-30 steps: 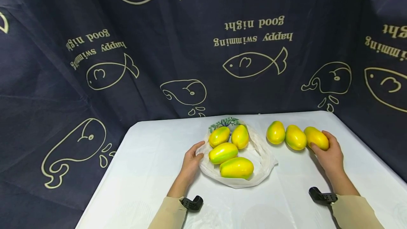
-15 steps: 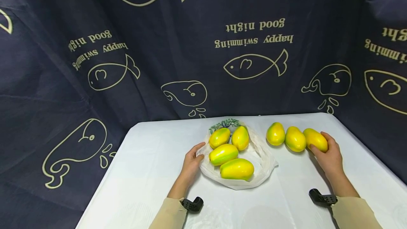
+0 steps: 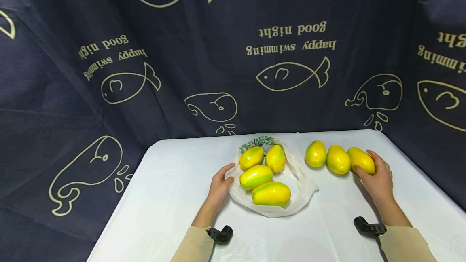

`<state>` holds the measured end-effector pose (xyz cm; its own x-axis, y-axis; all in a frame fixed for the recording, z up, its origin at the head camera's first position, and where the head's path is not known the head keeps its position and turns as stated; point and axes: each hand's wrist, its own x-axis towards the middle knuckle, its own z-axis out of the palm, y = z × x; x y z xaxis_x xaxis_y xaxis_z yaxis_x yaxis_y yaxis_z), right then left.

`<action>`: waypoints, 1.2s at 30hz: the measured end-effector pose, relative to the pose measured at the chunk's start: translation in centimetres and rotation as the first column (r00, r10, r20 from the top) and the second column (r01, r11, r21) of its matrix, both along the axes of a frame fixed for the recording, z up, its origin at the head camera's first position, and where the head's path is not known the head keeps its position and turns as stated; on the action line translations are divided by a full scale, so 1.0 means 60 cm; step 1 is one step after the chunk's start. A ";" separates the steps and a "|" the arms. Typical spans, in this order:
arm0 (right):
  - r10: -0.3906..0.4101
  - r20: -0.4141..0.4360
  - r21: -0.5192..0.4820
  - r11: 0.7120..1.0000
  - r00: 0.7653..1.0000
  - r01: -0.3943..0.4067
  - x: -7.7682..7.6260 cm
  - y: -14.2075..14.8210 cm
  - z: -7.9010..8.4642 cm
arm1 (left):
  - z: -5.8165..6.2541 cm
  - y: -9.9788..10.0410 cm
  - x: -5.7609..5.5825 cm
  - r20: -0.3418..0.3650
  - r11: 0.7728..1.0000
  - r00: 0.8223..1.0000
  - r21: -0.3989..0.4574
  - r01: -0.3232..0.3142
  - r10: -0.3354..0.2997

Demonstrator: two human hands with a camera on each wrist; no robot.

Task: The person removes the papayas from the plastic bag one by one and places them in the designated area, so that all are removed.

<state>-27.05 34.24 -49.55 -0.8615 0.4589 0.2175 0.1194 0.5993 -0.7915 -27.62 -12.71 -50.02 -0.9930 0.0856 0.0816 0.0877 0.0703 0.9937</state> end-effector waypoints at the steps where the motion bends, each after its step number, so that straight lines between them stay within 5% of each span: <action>1: -0.004 -0.006 0.012 1.000 1.000 0.004 0.001 0.000 0.000 | 0.001 0.000 0.000 0.003 1.000 1.000 0.006 0.001 -0.001; 10: 0.017 -0.131 0.051 0.999 0.991 -0.010 0.011 -0.017 0.016 | 0.003 0.002 0.002 0.014 1.000 1.000 0.020 0.004 -0.004; 19: 0.107 -0.265 0.141 0.987 0.958 -0.071 0.017 -0.037 0.038 | 0.001 0.001 0.001 0.010 1.000 1.000 -0.012 -0.007 0.007; 26: 0.170 -0.285 0.179 0.976 0.944 -0.122 0.021 -0.052 0.055 | -0.001 0.000 -0.001 -0.005 1.000 1.000 -0.021 0.000 0.000; 36: 0.305 -0.356 0.241 0.943 0.883 -0.229 0.029 -0.089 0.073 | 0.005 0.002 0.002 0.012 1.000 1.000 0.008 -0.006 0.006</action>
<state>-25.28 28.92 -45.20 -0.7766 0.1414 0.6139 -0.3558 0.7057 -0.6127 -27.49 -12.58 -49.71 -0.9944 0.0789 0.0700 0.0751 0.0631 0.9952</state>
